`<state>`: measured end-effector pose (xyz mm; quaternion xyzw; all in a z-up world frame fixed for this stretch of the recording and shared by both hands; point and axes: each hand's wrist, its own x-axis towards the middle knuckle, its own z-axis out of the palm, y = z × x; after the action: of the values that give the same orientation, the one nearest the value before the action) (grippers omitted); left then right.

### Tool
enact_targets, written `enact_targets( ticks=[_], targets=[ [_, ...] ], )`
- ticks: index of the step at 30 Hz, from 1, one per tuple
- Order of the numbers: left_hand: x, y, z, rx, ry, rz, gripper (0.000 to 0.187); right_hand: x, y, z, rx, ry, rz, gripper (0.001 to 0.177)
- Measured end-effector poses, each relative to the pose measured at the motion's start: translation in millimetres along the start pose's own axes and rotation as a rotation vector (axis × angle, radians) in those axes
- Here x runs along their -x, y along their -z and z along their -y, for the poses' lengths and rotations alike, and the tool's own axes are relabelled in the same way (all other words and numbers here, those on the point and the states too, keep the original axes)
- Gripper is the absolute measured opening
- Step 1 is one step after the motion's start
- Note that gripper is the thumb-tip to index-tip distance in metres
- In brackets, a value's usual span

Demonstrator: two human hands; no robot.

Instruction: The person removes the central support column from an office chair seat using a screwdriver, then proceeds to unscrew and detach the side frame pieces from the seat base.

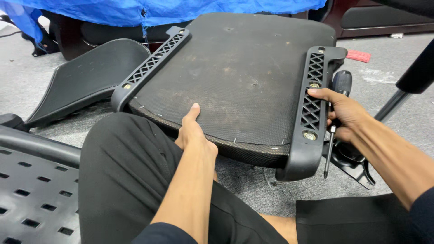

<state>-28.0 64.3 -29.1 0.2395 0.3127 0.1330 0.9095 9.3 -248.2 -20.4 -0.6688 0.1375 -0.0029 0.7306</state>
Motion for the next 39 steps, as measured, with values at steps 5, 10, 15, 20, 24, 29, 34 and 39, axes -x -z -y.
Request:
enact_targets(
  ticks=[5, 10, 15, 20, 24, 29, 34, 39],
  targets=[
    [16.3, -6.2, 5.4, -0.033, -0.069, -0.142, 0.065, -31.7, 3.1, 15.3, 0.022, -0.027, 0.187, 0.025],
    [38.7, -3.3, 1.3, -0.172, -0.04, -0.146, 0.098, -31.6, 15.9, 9.7, 0.091, -0.002, 0.152, 0.029],
    [86.7, -10.1, 22.9, -0.956, -0.483, -0.068, 0.123, -29.6, 12.0, 12.1, 0.048, -0.009, 0.168, 0.027],
    [109.2, -14.8, 23.2, -1.371, -0.641, 0.109, 0.117, -26.5, 10.6, 13.5, 0.048, -0.006, 0.152, 0.026],
    [103.7, -15.7, 35.5, -1.495, -1.036, 0.326, 0.111, -18.8, 5.8, 8.7, 0.018, -0.017, 0.113, 0.025],
    [67.8, -47.3, 63.2, -1.509, -1.228, 0.654, 0.101, -16.7, 7.5, 3.2, 0.002, -0.033, 0.033, 0.027],
    [54.7, -68.8, 86.9, -1.457, -1.263, 0.849, 0.085, -18.7, 8.1, -0.3, 0.018, -0.018, 0.011, 0.03],
    [61.0, -68.1, 91.4, -1.723, -1.116, 1.002, 0.067, 0.3, -0.4, 13.6, 0.127, 0.031, -0.075, 0.034]
  ],
)
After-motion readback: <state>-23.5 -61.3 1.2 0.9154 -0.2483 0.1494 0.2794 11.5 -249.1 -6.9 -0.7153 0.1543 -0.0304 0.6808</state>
